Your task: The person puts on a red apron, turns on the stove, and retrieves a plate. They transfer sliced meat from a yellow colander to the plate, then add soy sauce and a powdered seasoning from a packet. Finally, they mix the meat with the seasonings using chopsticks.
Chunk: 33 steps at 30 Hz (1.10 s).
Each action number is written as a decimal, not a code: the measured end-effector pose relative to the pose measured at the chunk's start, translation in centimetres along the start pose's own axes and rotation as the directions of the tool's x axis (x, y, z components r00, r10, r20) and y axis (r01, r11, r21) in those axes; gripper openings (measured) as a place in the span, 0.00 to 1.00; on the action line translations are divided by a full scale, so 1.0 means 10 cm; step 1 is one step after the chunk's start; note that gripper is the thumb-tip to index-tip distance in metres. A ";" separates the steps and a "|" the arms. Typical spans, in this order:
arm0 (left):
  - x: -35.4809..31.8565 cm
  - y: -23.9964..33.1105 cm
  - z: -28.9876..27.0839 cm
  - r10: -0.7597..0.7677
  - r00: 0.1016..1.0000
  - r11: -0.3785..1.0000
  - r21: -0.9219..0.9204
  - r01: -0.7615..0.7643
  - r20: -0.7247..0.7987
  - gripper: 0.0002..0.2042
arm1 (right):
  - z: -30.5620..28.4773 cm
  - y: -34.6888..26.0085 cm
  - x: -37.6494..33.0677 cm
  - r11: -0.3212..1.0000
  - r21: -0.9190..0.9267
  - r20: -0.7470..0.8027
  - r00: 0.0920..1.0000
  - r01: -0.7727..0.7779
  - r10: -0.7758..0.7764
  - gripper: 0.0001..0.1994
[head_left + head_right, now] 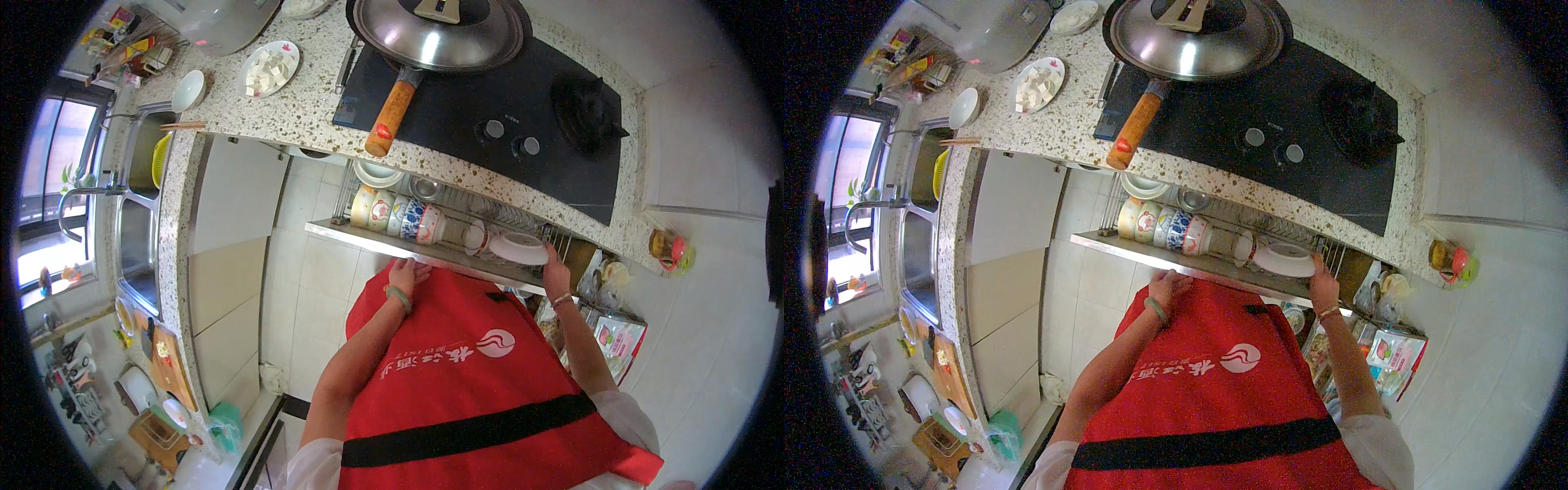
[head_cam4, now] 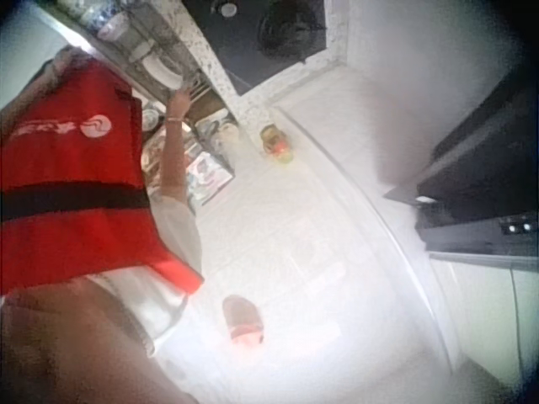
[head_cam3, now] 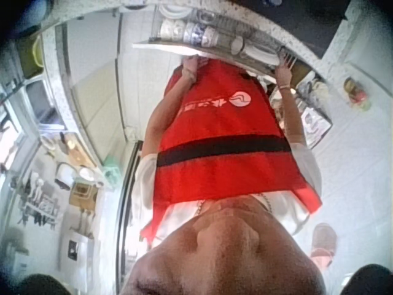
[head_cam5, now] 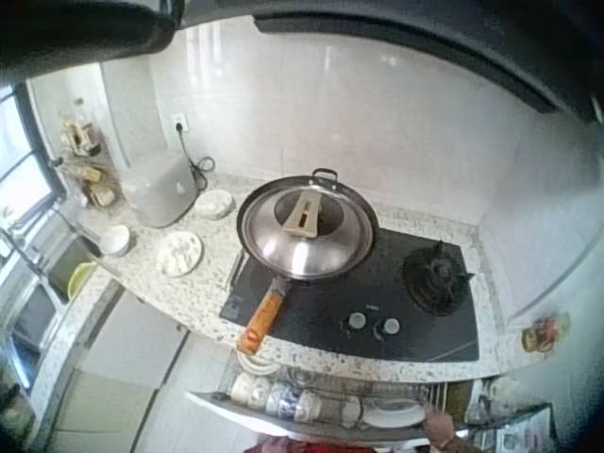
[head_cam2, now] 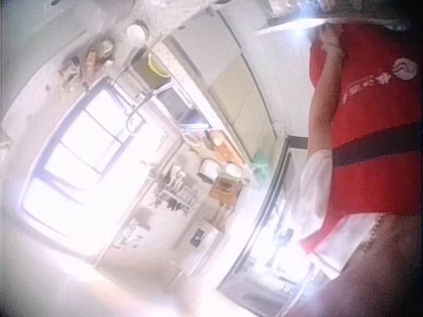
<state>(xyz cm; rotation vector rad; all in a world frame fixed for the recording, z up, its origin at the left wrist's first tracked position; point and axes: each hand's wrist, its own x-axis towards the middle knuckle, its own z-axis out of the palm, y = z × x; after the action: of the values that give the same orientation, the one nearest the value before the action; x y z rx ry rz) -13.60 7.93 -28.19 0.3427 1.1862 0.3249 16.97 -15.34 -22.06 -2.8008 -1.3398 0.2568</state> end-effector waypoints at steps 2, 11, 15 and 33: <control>0.02 0.04 0.03 -0.012 1.000 1.000 0.005 0.011 0.019 0.11 | -0.13 -0.12 -0.07 0.997 0.058 0.061 0.997 0.046 -0.049 0.26; 0.33 0.23 0.29 0.075 0.975 0.994 -0.098 -0.056 0.207 0.13 | -0.68 -1.33 0.23 0.602 0.757 0.409 0.902 -0.253 -0.135 0.19; 0.54 0.42 0.44 0.071 0.981 0.997 -0.040 -0.065 0.180 0.12 | -0.75 -1.53 0.41 0.254 0.819 0.558 0.818 -0.515 -0.140 0.18; 0.72 0.97 0.66 0.251 0.847 0.967 -0.086 -0.239 0.468 0.19 | -0.67 -1.63 0.98 0.390 0.687 0.721 0.642 -0.614 -0.260 0.17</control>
<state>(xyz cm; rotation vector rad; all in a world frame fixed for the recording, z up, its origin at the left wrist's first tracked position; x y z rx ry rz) -5.58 19.11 -27.88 0.5222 0.6497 0.4481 11.47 2.84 -15.25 -1.7603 -0.4362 1.7377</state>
